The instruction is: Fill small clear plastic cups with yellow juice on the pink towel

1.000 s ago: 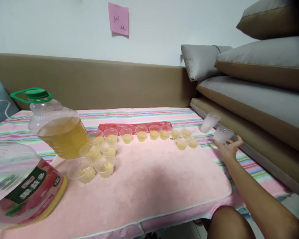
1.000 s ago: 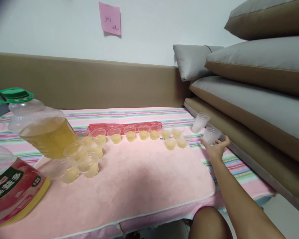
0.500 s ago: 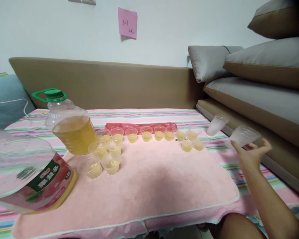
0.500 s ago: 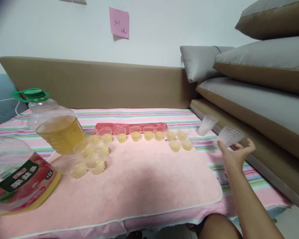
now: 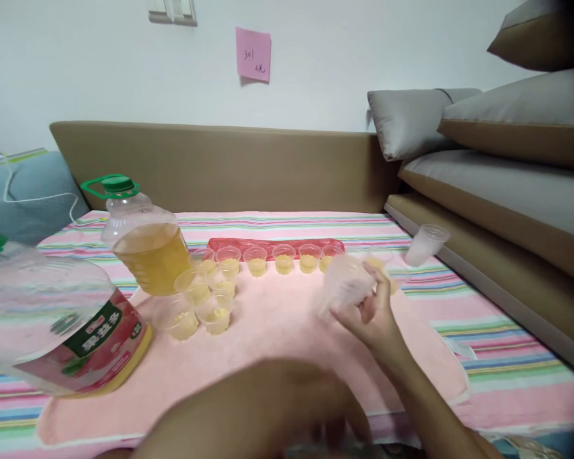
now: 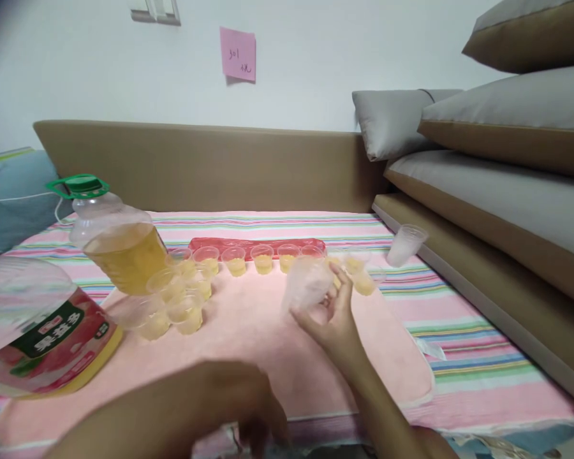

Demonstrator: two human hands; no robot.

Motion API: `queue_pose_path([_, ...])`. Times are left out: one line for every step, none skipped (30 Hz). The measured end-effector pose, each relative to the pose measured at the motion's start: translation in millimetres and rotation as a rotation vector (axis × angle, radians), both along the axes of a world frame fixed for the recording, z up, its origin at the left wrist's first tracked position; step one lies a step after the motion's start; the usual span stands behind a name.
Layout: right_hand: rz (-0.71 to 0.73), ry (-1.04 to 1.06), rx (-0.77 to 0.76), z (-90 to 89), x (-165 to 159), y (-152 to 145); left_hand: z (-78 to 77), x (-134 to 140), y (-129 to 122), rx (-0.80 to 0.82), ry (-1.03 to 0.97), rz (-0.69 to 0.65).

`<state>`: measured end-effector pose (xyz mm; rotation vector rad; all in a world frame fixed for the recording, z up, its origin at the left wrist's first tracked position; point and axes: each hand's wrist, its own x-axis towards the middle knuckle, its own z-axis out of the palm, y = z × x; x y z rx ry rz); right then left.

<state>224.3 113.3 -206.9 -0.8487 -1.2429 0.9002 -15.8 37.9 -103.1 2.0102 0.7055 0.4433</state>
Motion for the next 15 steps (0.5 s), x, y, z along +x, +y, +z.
queue_pose_path([0.042,-0.008,-0.019,-5.4,-6.7,-2.8,9.2,-5.8,7.3,0.028,-0.043,0.083])
queue_pose_path([0.072,-0.014,-0.036,-10.5,-11.6,-5.8,13.4,-9.7,14.6,0.057,-0.087,0.176])
queue_pose_path([0.09,-0.019,-0.053,-15.0,-15.0,-8.8,12.3,-11.6,21.3,0.112,-0.165,0.316])
queue_pose_path([0.099,-0.021,-0.068,-18.9,-17.6,-11.5,6.6,-11.2,27.3,0.179,-0.271,0.486])
queue_pose_path([0.098,-0.02,-0.082,-22.1,-19.6,-14.0,-2.8,-8.7,32.3,0.212,-0.341,0.609])
queue_pose_path([0.092,-0.019,-0.097,-24.3,-21.2,-16.1,-14.5,-4.7,36.2,0.216,-0.373,0.679])
queue_pose_path([0.089,-0.022,-0.114,-25.8,-22.6,-17.8,-27.0,0.3,39.1,0.218,-0.367,0.704])
queue_pose_path([0.091,-0.028,-0.131,-26.6,-23.9,-19.2,-39.1,5.9,41.4,0.218,-0.34,0.706])
queue_pose_path([0.098,-0.035,-0.14,-26.8,-25.0,-20.3,-49.7,11.3,43.2,0.218,-0.309,0.699])
queue_pose_path([0.098,-0.041,-0.141,-26.7,-26.0,-21.3,-58.4,16.4,44.9,0.219,-0.287,0.697])
queue_pose_path([0.101,-0.049,-0.138,-26.6,-26.9,-22.3,-64.9,20.9,46.4,0.219,-0.274,0.703])
queue_pose_path([0.103,-0.059,-0.131,-26.8,-27.7,-23.5,-69.3,24.7,47.9,0.214,-0.271,0.711])
queue_pose_path([0.103,-0.067,-0.126,-27.2,-28.4,-24.7,-72.0,27.9,49.1,0.207,-0.272,0.719])
queue_pose_path([0.102,-0.071,-0.128,-28.1,-29.2,-26.1,-73.4,30.5,50.1,0.197,-0.274,0.725])
queue_pose_path([0.099,-0.069,-0.135,-29.4,-29.9,-27.5,-74.0,32.7,50.7,0.185,-0.278,0.724])
